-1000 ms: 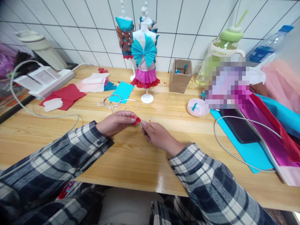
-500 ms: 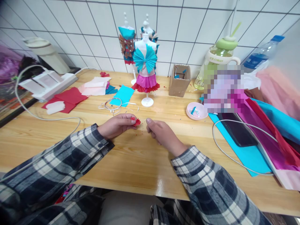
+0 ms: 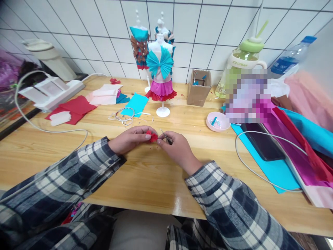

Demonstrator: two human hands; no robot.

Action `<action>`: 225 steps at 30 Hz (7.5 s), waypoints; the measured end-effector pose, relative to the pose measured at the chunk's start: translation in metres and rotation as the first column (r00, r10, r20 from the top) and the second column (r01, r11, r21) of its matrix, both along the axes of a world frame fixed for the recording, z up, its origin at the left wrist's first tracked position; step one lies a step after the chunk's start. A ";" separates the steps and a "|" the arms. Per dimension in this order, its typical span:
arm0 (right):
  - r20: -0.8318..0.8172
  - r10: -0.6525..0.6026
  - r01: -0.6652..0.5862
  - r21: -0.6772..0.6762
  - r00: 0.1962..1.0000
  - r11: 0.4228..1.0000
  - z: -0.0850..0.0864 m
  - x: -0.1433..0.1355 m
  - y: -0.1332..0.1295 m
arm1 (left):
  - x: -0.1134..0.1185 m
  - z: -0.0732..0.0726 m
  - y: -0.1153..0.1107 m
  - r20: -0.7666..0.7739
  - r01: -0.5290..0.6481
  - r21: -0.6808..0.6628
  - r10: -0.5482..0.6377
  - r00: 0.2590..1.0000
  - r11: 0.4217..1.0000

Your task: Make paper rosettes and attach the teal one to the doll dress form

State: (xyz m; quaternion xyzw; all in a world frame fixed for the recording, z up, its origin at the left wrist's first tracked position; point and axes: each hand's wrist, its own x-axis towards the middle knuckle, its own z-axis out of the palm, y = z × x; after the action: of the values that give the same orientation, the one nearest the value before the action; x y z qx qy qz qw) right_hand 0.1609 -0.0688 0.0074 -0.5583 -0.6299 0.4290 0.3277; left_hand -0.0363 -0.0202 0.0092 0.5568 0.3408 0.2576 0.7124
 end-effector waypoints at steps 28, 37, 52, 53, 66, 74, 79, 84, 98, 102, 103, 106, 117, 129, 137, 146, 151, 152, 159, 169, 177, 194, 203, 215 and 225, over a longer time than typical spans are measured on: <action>0.046 -0.185 0.178 0.138 0.982 0.974 0.004 -0.005 -0.003 | 0.006 0.001 -0.002 -0.208 0.024 0.070 -0.009 0.978 0.997; 0.186 -0.106 0.074 0.175 0.977 0.982 0.004 -0.002 -0.004 | 0.002 0.002 0.001 -0.233 0.138 0.087 -0.115 0.966 0.986; 0.281 -0.043 -0.025 0.235 0.959 0.972 0.003 -0.001 -0.005 | 0.002 0.002 0.002 -0.294 0.205 0.200 -0.141 0.945 0.958; 0.281 -0.038 -0.034 0.246 0.959 0.969 0.003 -0.001 -0.005 | 0.001 0.002 0.002 -0.282 0.222 0.192 -0.163 0.945 0.956; -0.030 0.034 -0.035 -0.038 0.999 0.999 -0.002 0.002 0.000 | -0.001 0.003 0.002 -0.250 0.169 0.089 -0.142 0.958 0.982; 0.018 0.021 -0.021 -0.023 1.000 1.000 0.000 0.004 0.002 | 0.000 0.006 0.004 -0.296 0.235 0.201 -0.170 0.940 0.951; 0.069 0.036 -0.034 -0.031 0.997 0.999 0.003 0.002 0.001 | 0.000 0.002 0.003 -0.295 0.171 0.198 -0.107 0.949 0.965; 0.116 0.076 -0.074 -0.016 0.990 0.997 0.004 0.001 0.000 | -0.001 0.002 0.003 -0.329 0.190 0.191 -0.120 0.937 0.963; -0.229 0.000 -0.053 -0.227 0.974 0.972 0.001 -0.005 -0.009 | 0.001 -0.003 0.003 0.082 -0.163 -0.175 0.179 0.980 0.971; -0.203 0.161 -0.209 -0.243 0.966 0.947 -0.003 -0.010 -0.013 | 0.001 -0.004 0.004 0.114 -0.170 -0.217 0.198 0.974 0.961; -0.196 0.181 -0.227 -0.242 0.964 0.943 -0.003 -0.011 -0.014 | 0.000 -0.004 0.004 0.117 -0.169 -0.215 0.197 0.973 0.962; -0.176 0.216 -0.255 -0.240 0.960 0.937 -0.005 -0.011 -0.015 | 0.000 -0.005 0.004 0.117 -0.162 -0.206 0.189 0.975 0.965; -0.179 0.168 -0.211 -0.258 0.969 0.943 -0.008 -0.013 -0.016 | 0.001 -0.004 0.003 0.103 -0.155 -0.196 0.177 0.979 0.968; -0.114 0.201 -0.221 -0.194 0.973 0.956 -0.004 -0.014 -0.015 | 0.001 -0.004 0.003 0.101 -0.167 -0.200 0.190 0.977 0.965; -0.035 0.220 -0.222 -0.130 0.975 0.966 -0.001 -0.013 -0.013 | 0.002 -0.003 0.003 0.088 -0.186 -0.222 0.209 0.974 0.957; -0.120 0.199 -0.226 -0.296 0.973 0.928 0.003 -0.009 -0.012 | 0.000 -0.006 0.004 0.130 -0.181 -0.233 0.215 0.968 0.956; -0.124 0.191 -0.218 -0.278 0.974 0.936 0.003 -0.009 -0.014 | 0.000 -0.004 0.003 0.105 -0.173 -0.222 0.200 0.974 0.960; -0.118 0.190 -0.216 -0.274 0.975 0.937 0.003 -0.010 -0.014 | 0.000 -0.003 0.003 0.100 -0.164 -0.213 0.189 0.977 0.963; -0.105 0.207 -0.227 -0.231 0.973 0.946 0.004 -0.011 -0.013 | 0.001 -0.004 0.003 0.088 -0.145 -0.193 0.165 0.982 0.970; -0.038 0.254 -0.256 -0.218 0.966 0.942 0.005 -0.009 -0.011 | 0.001 -0.005 0.003 0.093 -0.160 -0.202 0.182 0.979 0.966; -0.043 0.168 -0.174 -0.241 0.985 0.955 0.007 -0.006 -0.010 | -0.001 -0.003 0.004 0.108 -0.131 -0.189 0.153 0.982 0.973; 0.080 0.253 -0.240 -0.146 0.964 0.960 0.007 -0.004 -0.005 | -0.005 -0.003 0.006 0.018 0.020 -0.138 -0.017 1.000 0.990; 0.109 0.272 -0.255 -0.148 0.956 0.956 0.008 -0.004 -0.005 | -0.005 -0.003 0.006 0.005 0.021 -0.118 -0.021 1.000 0.993; 0.038 0.216 -0.207 -0.171 0.976 0.963 0.003 -0.004 -0.005 | -0.002 -0.002 0.004 0.095 -0.115 -0.197 0.136 0.986 0.974; -0.135 0.167 -0.198 -0.272 0.977 0.942 -0.003 -0.013 -0.017 | 0.001 -0.004 0.003 0.105 -0.154 -0.202 0.177 0.979 0.967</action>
State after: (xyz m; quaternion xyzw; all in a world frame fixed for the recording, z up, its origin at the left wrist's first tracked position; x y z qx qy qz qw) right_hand 0.1478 -0.0854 0.0045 -0.5141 -0.5918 0.5736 0.2374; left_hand -0.0350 -0.0176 0.0049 0.4379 0.3653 0.3155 0.7584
